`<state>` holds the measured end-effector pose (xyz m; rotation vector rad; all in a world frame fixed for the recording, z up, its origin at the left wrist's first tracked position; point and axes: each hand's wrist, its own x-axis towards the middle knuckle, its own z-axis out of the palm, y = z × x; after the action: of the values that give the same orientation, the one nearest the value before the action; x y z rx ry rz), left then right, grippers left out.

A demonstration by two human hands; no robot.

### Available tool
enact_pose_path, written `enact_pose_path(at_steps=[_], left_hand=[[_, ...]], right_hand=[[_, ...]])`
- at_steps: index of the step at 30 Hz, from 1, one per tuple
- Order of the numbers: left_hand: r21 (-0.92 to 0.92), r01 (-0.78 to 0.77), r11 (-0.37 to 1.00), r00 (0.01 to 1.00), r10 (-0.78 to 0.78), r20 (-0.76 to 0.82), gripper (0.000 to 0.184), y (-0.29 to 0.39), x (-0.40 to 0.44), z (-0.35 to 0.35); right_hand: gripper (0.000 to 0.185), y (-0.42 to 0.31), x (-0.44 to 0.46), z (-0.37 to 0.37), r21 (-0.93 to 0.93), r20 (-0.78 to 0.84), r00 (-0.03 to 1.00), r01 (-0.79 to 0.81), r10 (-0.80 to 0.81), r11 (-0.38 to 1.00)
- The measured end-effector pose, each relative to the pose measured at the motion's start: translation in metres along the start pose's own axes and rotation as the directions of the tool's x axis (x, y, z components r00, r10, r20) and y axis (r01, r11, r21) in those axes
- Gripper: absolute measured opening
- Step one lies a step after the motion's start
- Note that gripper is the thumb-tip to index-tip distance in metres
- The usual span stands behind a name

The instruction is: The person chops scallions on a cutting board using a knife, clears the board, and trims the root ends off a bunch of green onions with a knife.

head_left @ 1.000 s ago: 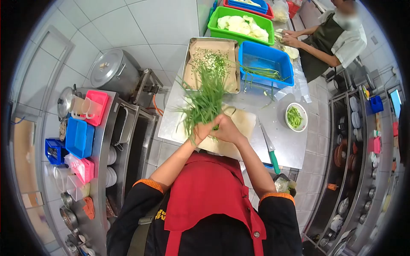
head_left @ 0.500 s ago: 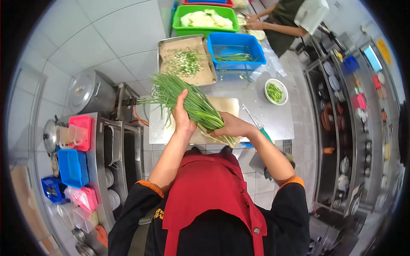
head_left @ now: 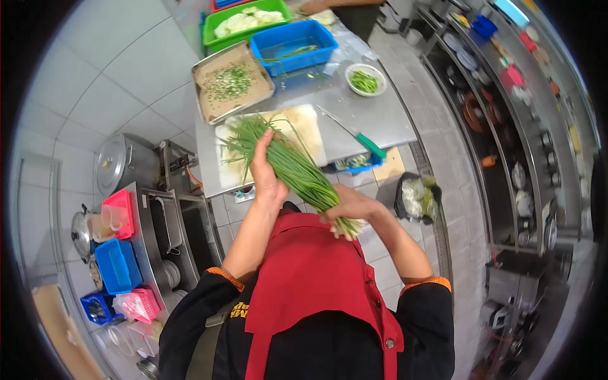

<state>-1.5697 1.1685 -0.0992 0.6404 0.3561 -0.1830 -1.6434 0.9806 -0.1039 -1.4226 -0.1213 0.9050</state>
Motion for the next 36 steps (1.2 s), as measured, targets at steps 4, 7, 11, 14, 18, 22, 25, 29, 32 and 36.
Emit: enact_pose_path(at_steps=[4,7,11,14,18,22,25,29,32,36], left_hand=[[-0.075,0.071,0.995,0.878,-0.027,0.478,0.045,0.009,-0.016,-0.017],[0.085,0.183,0.979,0.723,-0.193,0.663,0.047,0.004,-0.01,-0.042],[0.331,0.13,0.935,0.92,-0.238,0.312,0.047,-0.029,-0.041,-0.05],[0.379,0.168,0.91,0.888,-0.306,0.342,0.046,-0.044,-0.048,-0.059],[0.414,0.164,0.895,0.891,-0.315,0.328,0.044,-0.053,-0.048,-0.066],[0.497,0.175,0.85,0.87,-0.37,0.327,0.045,-0.061,-0.043,-0.058],[0.549,0.163,0.82,0.844,-0.404,0.353,0.044,-0.068,-0.04,-0.046],[0.615,0.119,0.78,0.87,-0.38,0.314,0.043,-0.081,-0.049,-0.021],[0.642,0.105,0.76,0.841,-0.412,0.35,0.043,-0.087,-0.046,-0.017],[0.686,0.088,0.723,0.827,-0.437,0.355,0.042,-0.096,-0.049,-0.009]], right_hand=[[0.029,0.053,-0.121,-0.007,-0.161,-0.112,0.99,-0.106,0.089,0.981],[0.031,0.135,-0.236,0.002,-0.328,-0.504,0.863,-0.214,0.021,0.92],[0.028,0.283,-0.315,0.017,0.461,-0.694,0.624,0.001,0.359,0.888],[0.02,0.4,-0.335,0.063,0.395,-0.694,0.22,-0.681,0.686,0.617],[0.018,0.529,-0.394,0.148,0.795,-0.59,-0.06,-0.22,0.805,0.565],[0.014,0.513,-0.442,0.211,0.807,-0.583,-0.149,0.009,0.799,0.591],[0.016,0.524,-0.445,0.24,0.622,-0.563,-0.157,0.566,0.811,0.541],[0.021,0.545,-0.441,0.265,0.916,-0.4,-0.122,-0.03,0.908,0.399],[0.025,0.557,-0.43,0.276,0.871,-0.403,-0.103,-0.35,0.91,0.346],[0.02,0.581,-0.418,0.287,0.876,-0.481,-0.436,-0.204,0.76,0.437]])
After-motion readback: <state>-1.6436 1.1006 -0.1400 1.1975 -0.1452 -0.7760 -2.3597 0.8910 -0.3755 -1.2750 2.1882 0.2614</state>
